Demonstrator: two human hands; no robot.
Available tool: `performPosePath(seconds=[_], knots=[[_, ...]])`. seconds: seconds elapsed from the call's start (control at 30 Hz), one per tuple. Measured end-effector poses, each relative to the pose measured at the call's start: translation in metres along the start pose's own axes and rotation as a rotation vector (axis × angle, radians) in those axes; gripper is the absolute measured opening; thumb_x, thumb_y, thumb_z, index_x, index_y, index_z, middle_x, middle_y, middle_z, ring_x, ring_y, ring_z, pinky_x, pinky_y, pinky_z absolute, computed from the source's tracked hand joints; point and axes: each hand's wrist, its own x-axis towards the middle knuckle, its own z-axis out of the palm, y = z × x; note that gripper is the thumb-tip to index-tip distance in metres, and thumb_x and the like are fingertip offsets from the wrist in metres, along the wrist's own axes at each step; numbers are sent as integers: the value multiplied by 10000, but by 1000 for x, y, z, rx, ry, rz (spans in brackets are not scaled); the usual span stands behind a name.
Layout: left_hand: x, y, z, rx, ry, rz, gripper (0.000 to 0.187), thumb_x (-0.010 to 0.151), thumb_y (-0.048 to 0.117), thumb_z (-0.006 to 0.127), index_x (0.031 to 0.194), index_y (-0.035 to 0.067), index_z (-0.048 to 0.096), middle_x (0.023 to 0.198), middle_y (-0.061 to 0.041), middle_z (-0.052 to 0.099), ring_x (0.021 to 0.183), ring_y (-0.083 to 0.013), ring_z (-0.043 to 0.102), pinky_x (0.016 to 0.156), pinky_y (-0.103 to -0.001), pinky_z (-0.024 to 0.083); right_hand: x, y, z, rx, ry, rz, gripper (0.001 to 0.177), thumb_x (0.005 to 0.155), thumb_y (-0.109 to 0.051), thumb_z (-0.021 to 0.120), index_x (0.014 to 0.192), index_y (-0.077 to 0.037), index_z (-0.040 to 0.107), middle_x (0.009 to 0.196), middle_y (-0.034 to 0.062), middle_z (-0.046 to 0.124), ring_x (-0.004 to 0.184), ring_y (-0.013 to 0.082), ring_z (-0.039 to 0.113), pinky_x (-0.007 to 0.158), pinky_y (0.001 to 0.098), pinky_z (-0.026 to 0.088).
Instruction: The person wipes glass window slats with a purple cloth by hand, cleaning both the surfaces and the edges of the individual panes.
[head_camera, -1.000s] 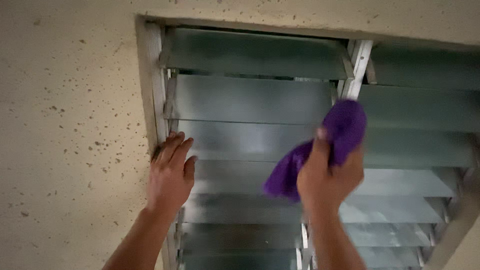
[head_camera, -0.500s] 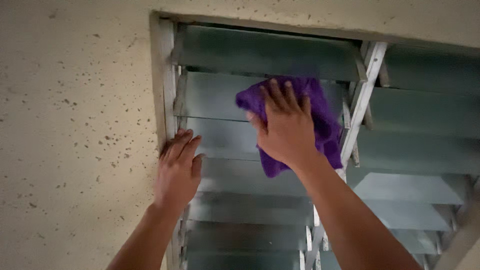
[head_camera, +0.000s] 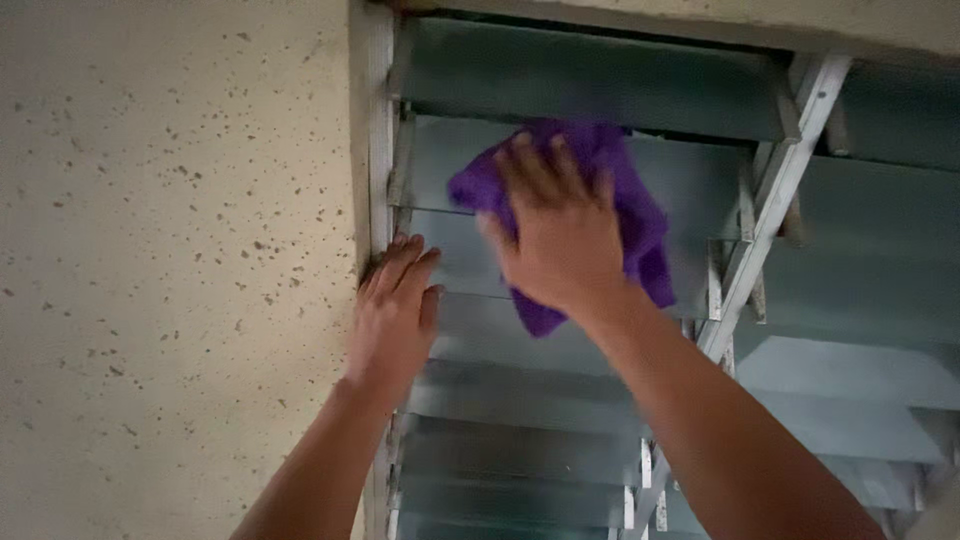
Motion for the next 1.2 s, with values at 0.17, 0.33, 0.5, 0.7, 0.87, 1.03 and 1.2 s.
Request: performPosePath(seconds=[0.17, 0.33, 0.5, 0.7, 0.87, 1.03, 1.2], knots=[[0, -1, -7, -14, -44, -1, 413, 844, -2, 728, 1252, 39, 682, 1367, -127, 647, 1323, -319, 597, 1145, -436, 469, -8, 1, -11, 55, 4, -18, 565, 1022, -441, 542, 1466, -93, 569, 1557, 139, 513, 1468, 369, 440, 1156, 667, 313], [-2, -1, -5, -2, -32, -26, 404, 842, -14, 725, 1242, 10, 672, 1342, -179, 659, 1292, -345, 593, 1111, -469, 461, 6, -30, 8, 18, 6, 49, 554, 1022, -436, 589, 1429, -60, 583, 1538, 168, 515, 1435, 386, 425, 1111, 676, 318], [-5, -6, -1, 66, -372, -328, 438, 825, 30, 736, 1248, -6, 631, 1276, -194, 648, 1240, -344, 600, 1095, -445, 464, -46, -59, 24, 127, 54, -229, 687, 877, -394, 679, 1462, -67, 526, 1569, 139, 500, 1486, 360, 438, 1137, 645, 358], [1, 2, -9, -27, -264, -275, 650, 821, -20, 678, 1439, -20, 475, 1356, -249, 591, 1230, -438, 577, 1019, -497, 467, -83, -22, 21, 18, -182, 6, 723, 853, -381, 686, 1483, -71, 513, 1493, 132, 517, 1371, 374, 491, 1125, 674, 336], [3, 4, -10, 1, -236, -246, 542, 944, 82, 669, 1429, 12, 438, 1386, -248, 578, 1246, -434, 592, 1030, -495, 485, -72, -12, 12, 60, -31, 200, 606, 965, -415, 646, 1431, -34, 573, 1512, 181, 537, 1372, 437, 504, 1123, 687, 330], [0, 4, -10, -74, -193, -219, 547, 920, 61, 678, 1419, 37, 454, 1399, -227, 589, 1260, -452, 582, 1037, -492, 485, -42, -31, 32, 63, -13, 25, 601, 1001, -411, 644, 1436, -4, 562, 1540, 218, 515, 1388, 435, 503, 1119, 697, 332], [5, 4, -15, -126, -244, -290, 628, 880, 23, 659, 1454, 48, 405, 1474, -247, 523, 1303, -454, 535, 1037, -479, 482, -40, -45, 26, 204, -79, -140, 669, 836, -342, 707, 1433, -67, 579, 1551, 163, 494, 1430, 410, 442, 1108, 680, 330]])
